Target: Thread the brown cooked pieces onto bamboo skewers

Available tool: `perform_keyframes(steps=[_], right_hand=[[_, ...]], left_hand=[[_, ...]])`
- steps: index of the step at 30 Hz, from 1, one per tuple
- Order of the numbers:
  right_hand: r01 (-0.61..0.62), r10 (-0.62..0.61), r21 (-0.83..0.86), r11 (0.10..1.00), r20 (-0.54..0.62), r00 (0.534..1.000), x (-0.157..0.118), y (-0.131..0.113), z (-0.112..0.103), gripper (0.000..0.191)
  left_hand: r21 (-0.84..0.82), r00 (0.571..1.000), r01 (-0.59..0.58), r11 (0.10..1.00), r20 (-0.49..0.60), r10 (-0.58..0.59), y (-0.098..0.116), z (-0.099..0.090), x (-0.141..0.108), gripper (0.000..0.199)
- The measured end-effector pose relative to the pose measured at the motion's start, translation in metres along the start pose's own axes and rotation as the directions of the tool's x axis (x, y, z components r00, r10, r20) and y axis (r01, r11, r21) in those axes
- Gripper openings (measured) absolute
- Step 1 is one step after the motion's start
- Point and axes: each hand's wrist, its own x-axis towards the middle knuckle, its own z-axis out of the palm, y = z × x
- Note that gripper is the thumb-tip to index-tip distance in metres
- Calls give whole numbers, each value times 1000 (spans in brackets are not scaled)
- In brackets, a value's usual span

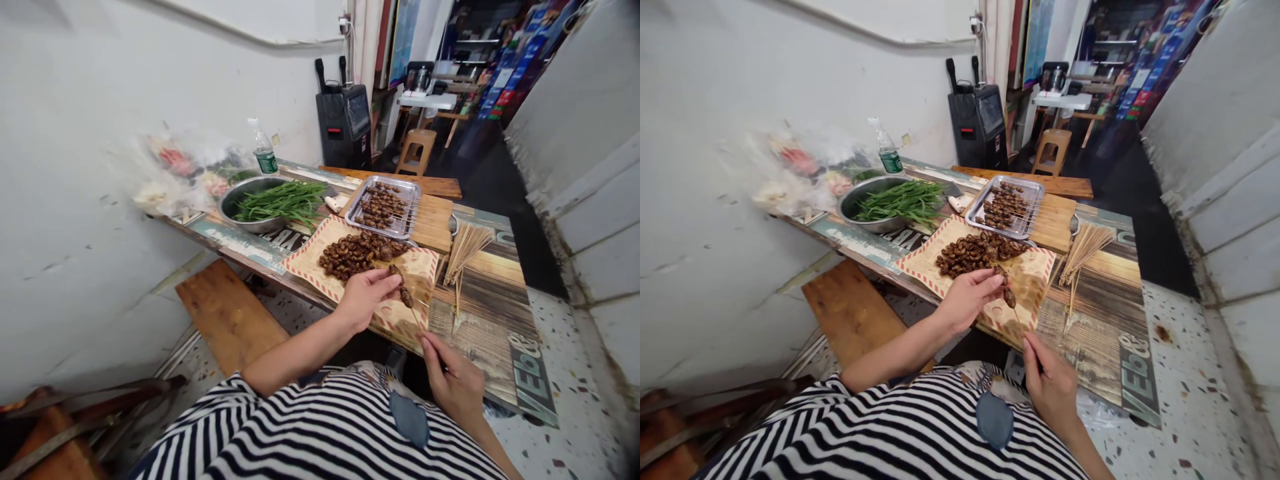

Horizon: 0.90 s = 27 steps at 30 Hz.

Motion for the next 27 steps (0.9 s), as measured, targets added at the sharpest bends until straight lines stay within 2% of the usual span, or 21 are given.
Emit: perform_keyframes(steps=[6,11,17,22,27], right_hand=[[64,-63,-45,997,25,998,1,2,2,20],[98,-96,-63,993,27,995,0,2,1,21],[81,-80,-28,996,28,996,1,-2,-2,23],[71,-71,11,997,16,997,0,-1,0,21],[31,-31,-9,999,-5,1000,0,3,-2,22]], left_hand=[[-84,992,122,989,18,-121,4,-5,3,28],[-95,993,115,989,25,-113,7,-5,2,26],[-60,1000,28,998,1,-28,11,-1,0,25],[-57,998,57,997,-8,-57,12,-2,-1,26],[-23,993,119,993,28,-119,10,-3,-2,30]])
